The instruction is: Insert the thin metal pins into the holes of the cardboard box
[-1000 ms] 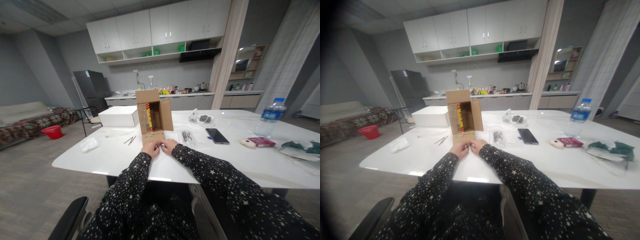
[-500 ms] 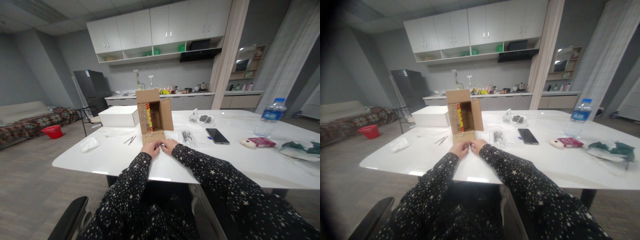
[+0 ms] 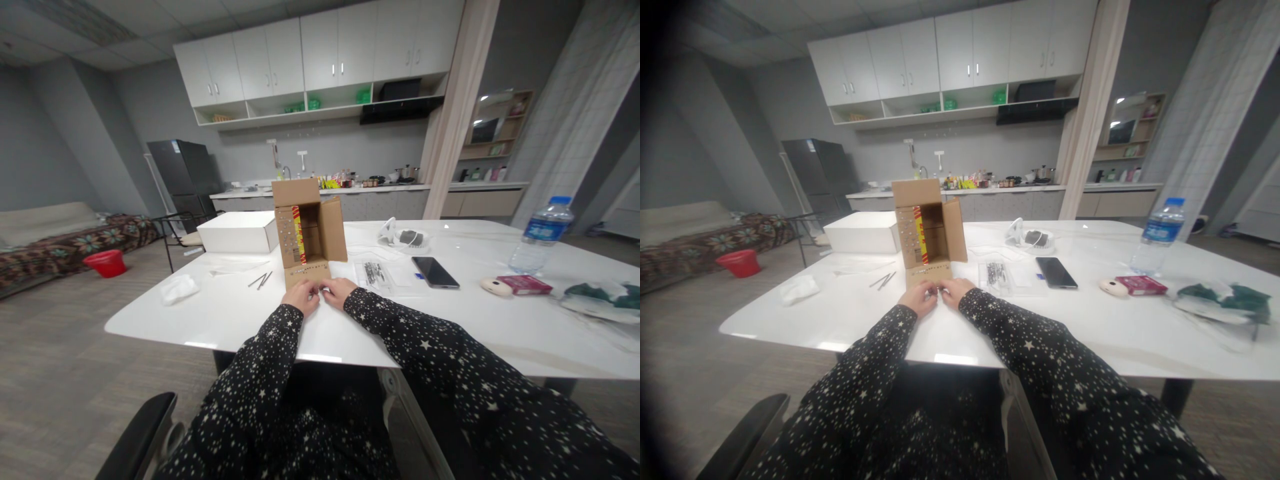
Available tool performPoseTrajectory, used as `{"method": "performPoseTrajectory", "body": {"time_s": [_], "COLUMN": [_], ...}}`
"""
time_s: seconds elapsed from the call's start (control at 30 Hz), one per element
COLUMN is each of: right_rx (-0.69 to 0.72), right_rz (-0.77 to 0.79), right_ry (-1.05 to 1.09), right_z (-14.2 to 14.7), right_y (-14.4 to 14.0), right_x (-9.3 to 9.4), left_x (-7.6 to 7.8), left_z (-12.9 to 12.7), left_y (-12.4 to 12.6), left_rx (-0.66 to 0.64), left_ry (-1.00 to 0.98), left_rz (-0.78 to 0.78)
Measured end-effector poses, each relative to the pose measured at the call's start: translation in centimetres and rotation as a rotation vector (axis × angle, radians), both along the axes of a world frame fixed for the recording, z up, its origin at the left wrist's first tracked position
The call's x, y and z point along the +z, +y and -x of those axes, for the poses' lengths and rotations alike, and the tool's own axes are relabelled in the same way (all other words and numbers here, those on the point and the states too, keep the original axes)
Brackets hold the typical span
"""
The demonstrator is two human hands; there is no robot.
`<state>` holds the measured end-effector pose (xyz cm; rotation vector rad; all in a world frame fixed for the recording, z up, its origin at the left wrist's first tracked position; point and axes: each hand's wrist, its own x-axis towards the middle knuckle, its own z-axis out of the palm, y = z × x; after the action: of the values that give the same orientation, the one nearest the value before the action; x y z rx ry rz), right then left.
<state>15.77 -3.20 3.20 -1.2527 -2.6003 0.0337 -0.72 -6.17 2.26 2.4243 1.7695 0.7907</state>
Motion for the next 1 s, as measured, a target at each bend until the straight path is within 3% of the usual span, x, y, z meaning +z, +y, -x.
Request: {"method": "performPoseTrajectory", "body": {"time_s": [1.0], "right_rx": [0.012], "right_rz": [-0.017], "right_ry": [0.001], "right_z": [-0.09], "right_y": [-0.04], "right_x": [-0.08], "left_x": [-0.11], "left_z": [0.13], "left_y": [0.24], "left_rx": [0.012], "left_ry": [-0.033], "left_rz": [0.029]}}
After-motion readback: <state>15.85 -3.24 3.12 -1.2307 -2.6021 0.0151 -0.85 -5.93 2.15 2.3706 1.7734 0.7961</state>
